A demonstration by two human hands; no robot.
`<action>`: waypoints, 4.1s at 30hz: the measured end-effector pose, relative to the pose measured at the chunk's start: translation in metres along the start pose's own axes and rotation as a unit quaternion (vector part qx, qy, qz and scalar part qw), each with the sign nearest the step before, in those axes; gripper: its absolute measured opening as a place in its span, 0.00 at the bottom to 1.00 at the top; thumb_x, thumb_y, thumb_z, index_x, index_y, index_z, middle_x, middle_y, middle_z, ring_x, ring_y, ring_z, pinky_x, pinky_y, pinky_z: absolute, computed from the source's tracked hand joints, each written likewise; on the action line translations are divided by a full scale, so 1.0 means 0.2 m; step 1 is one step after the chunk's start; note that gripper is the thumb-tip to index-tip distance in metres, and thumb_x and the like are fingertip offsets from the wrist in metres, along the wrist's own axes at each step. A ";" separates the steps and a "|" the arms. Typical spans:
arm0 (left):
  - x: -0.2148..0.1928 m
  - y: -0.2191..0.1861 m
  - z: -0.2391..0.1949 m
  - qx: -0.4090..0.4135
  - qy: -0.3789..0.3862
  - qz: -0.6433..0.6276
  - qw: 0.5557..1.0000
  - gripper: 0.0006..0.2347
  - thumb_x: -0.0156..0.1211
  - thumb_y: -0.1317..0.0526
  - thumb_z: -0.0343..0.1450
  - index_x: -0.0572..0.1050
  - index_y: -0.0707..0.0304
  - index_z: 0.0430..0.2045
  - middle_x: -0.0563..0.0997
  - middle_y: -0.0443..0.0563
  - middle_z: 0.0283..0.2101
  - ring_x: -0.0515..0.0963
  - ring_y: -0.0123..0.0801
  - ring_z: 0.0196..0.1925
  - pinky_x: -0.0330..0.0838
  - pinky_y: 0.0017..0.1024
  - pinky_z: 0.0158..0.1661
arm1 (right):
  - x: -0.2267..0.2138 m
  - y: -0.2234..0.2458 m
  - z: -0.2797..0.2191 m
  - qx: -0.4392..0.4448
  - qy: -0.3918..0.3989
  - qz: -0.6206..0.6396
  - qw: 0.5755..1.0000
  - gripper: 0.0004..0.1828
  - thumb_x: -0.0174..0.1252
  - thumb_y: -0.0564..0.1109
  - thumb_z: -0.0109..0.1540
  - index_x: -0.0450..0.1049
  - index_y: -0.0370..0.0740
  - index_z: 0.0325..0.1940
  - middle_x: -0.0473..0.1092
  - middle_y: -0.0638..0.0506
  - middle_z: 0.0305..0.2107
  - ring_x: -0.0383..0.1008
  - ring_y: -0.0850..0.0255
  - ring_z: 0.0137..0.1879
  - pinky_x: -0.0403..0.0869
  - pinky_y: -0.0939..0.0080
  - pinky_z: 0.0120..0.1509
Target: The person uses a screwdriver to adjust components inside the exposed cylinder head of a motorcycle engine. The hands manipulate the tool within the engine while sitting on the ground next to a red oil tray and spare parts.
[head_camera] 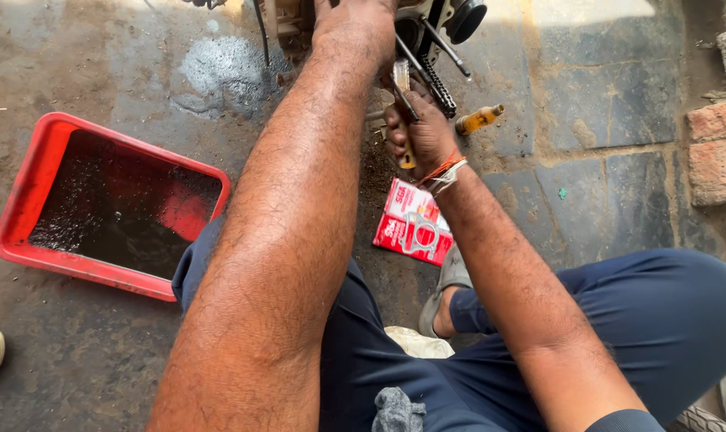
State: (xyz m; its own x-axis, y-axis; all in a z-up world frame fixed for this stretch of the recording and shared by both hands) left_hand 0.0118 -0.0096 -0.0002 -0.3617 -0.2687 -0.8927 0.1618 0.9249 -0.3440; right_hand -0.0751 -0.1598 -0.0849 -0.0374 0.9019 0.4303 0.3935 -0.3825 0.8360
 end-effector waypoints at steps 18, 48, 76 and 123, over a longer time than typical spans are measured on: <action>-0.02 -0.02 0.04 0.032 -0.101 -0.013 0.994 0.49 0.66 0.75 0.61 0.41 0.44 0.75 0.41 0.50 0.81 0.39 0.43 0.80 0.40 0.62 0.71 | 0.01 -0.06 0.05 0.054 -0.092 0.004 0.994 0.16 0.51 0.55 0.69 0.65 0.56 0.61 0.68 0.52 0.19 0.65 0.64 0.15 0.63 0.64 0.17; 0.02 0.10 0.01 0.162 -0.132 -0.027 0.978 0.42 0.66 0.73 0.64 0.48 0.55 0.73 0.60 0.68 0.72 0.61 0.59 0.75 0.68 0.45 0.68 | -0.14 -0.07 0.20 -0.143 0.094 -0.108 0.979 0.12 0.52 0.51 0.73 0.73 0.40 0.46 0.67 0.59 0.20 0.62 0.72 0.19 0.62 0.69 0.20; 0.05 0.06 0.00 0.152 -0.141 -0.093 0.974 0.47 0.74 0.70 0.68 0.41 0.44 0.77 0.47 0.65 0.81 0.51 0.60 0.82 0.62 0.44 0.75 | -0.10 -0.04 0.18 -0.055 0.066 -0.043 0.995 0.14 0.53 0.50 0.73 0.74 0.37 0.43 0.71 0.57 0.22 0.65 0.73 0.19 0.61 0.72 0.20; 0.06 0.08 0.01 0.189 -0.128 -0.134 0.964 0.40 0.64 0.73 0.75 0.41 0.45 0.75 0.40 0.61 0.81 0.51 0.56 0.85 0.64 0.43 0.78 | -0.11 -0.14 0.27 -0.007 0.101 0.040 0.994 0.13 0.48 0.50 0.74 0.72 0.40 0.53 0.63 0.62 0.24 0.57 0.75 0.24 0.58 0.71 0.25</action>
State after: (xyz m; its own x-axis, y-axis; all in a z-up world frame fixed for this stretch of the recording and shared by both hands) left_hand 0.0111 0.0009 -0.0167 -0.2061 -0.5871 -0.7829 0.4341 0.6621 -0.6108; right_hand -0.0366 -0.1580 -0.1368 -0.1915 0.8100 0.5542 0.3895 -0.4556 0.8004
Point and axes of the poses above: each hand's wrist, its own z-axis towards the middle knuckle, its own x-axis out of the palm, y = z × x, the point moved 2 cm from there along z, towards the middle knuckle
